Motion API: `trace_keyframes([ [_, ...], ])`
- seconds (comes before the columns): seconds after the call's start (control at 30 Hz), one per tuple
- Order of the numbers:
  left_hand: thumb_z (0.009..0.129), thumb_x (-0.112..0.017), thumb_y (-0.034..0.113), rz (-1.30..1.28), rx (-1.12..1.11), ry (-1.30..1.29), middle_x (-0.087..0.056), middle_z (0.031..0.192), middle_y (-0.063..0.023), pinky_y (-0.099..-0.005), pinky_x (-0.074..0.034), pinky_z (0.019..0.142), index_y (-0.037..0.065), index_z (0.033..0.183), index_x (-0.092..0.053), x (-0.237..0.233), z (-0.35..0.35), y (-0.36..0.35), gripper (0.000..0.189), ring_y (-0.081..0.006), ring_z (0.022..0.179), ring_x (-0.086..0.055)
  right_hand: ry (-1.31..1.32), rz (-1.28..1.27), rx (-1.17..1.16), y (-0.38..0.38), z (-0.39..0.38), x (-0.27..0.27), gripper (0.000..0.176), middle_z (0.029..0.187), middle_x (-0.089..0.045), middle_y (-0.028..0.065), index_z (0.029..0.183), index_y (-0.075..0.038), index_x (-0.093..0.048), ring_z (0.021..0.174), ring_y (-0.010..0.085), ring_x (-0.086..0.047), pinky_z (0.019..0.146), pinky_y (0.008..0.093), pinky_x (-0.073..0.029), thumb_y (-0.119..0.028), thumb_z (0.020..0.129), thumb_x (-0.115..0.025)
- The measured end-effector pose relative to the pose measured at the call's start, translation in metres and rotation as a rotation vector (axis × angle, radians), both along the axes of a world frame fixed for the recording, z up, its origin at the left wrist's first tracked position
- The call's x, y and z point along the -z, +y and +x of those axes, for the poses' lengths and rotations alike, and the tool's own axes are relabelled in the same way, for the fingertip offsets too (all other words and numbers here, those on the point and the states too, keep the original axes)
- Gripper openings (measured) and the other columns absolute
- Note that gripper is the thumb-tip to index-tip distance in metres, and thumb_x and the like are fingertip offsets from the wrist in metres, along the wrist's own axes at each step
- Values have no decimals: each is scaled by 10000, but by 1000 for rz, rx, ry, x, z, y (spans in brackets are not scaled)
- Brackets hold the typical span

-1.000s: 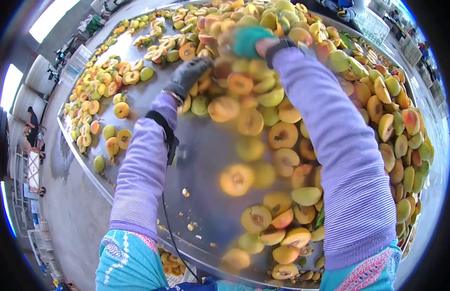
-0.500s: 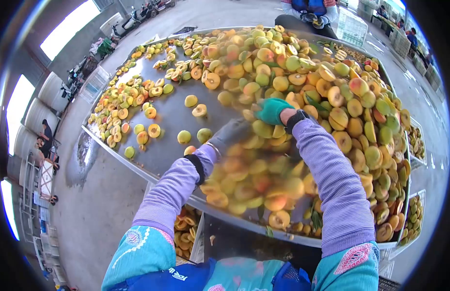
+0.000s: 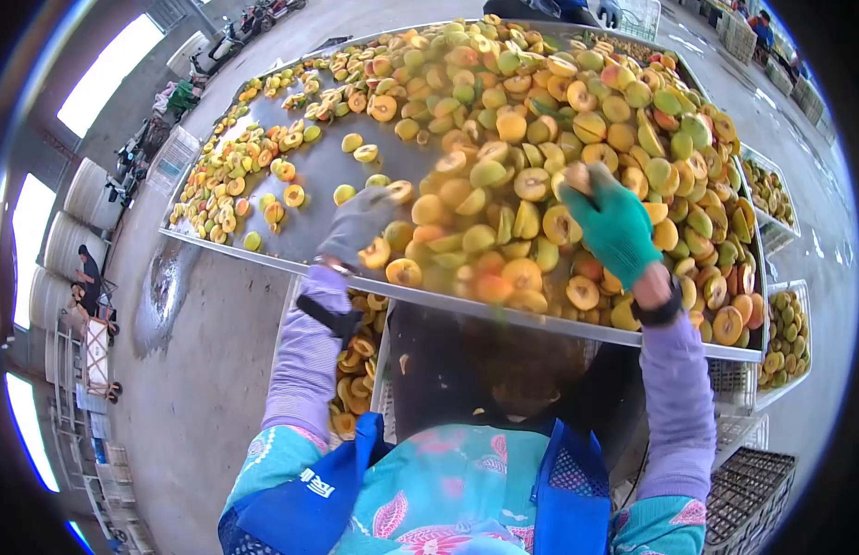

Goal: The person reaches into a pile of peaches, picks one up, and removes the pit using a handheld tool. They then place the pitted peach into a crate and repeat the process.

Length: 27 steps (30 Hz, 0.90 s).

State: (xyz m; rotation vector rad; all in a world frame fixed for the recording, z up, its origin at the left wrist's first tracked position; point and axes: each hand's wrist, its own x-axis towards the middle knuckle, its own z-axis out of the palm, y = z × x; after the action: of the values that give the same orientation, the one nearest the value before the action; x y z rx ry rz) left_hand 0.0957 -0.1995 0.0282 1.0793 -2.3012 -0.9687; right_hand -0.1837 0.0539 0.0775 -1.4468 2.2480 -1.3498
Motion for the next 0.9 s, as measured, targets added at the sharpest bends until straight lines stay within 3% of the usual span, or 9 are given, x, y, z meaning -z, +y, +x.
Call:
trace_keyframes([
  [0.1,811,-641,345,-180,-263,-460,-683,1009,-177,-390,-501,828,76,1010,-700,20,50,-34,339,-329,959,-643,-128,-54,100,47,9,26,284,716,-613,176,956,-48,-544,649,358,-605,571,414,-441,-296,878,-658],
  [0.17,814,-621,350,-211,-315,-355,-684,967,-190,-405,-497,838,74,969,-710,31,66,-65,329,-347,946,-644,-80,-31,195,62,31,47,261,664,-596,165,958,-37,-535,600,370,-582,535,430,-425,-247,878,-667],
  [0.3,820,-599,343,-200,-236,-155,-682,938,-203,-423,-495,832,70,940,-712,67,65,-187,319,-362,941,-640,280,51,320,78,47,95,248,798,-626,165,1050,-72,-566,731,371,-597,625,448,-449,-221,878,-663],
  [0.37,810,-612,362,-280,-314,-388,-683,901,-204,-424,-501,816,71,952,-702,22,22,-176,336,-373,914,-640,309,157,369,85,41,116,266,853,-631,164,1080,-75,-570,777,367,-598,656,445,-451,-218,876,-663],
  [0.53,807,-614,376,-367,-377,-409,-683,905,-207,-429,-502,813,74,960,-702,62,-19,-269,350,-373,910,-642,381,332,427,73,41,125,297,908,-629,171,1124,-45,-577,840,371,-594,743,436,-451,-191,876,-649],
  [0.67,805,-616,388,-343,-252,-516,-682,909,-209,-433,-504,810,76,966,-703,79,-57,-319,361,-372,906,-643,423,434,445,60,46,120,317,904,-627,159,1114,-33,-579,850,363,-595,784,445,-440,-178,847,-671],
  [0.8,802,-618,399,-647,215,-937,-682,912,-211,-438,-505,808,79,973,-703,67,-92,-350,373,-372,903,-644,390,467,475,60,50,123,319,889,-599,143,1088,-36,-573,836,360,-575,777,449,-426,-173,818,-676],
  [0.87,801,-619,404,-703,157,-823,-682,914,-213,-440,-505,807,80,976,-703,55,-112,-359,378,-372,902,-645,457,436,471,54,49,121,320,881,-589,135,1075,-39,-570,802,352,-561,746,446,-425,-176,807,-682],
  [0.9,793,-626,421,-537,-52,-572,-655,1034,-224,-444,-486,862,87,1076,-673,47,-124,-351,440,-365,993,-620,449,439,470,51,50,121,319,877,-590,133,1073,-40,-571,796,352,-560,741,446,-426,-175,806,-684],
])
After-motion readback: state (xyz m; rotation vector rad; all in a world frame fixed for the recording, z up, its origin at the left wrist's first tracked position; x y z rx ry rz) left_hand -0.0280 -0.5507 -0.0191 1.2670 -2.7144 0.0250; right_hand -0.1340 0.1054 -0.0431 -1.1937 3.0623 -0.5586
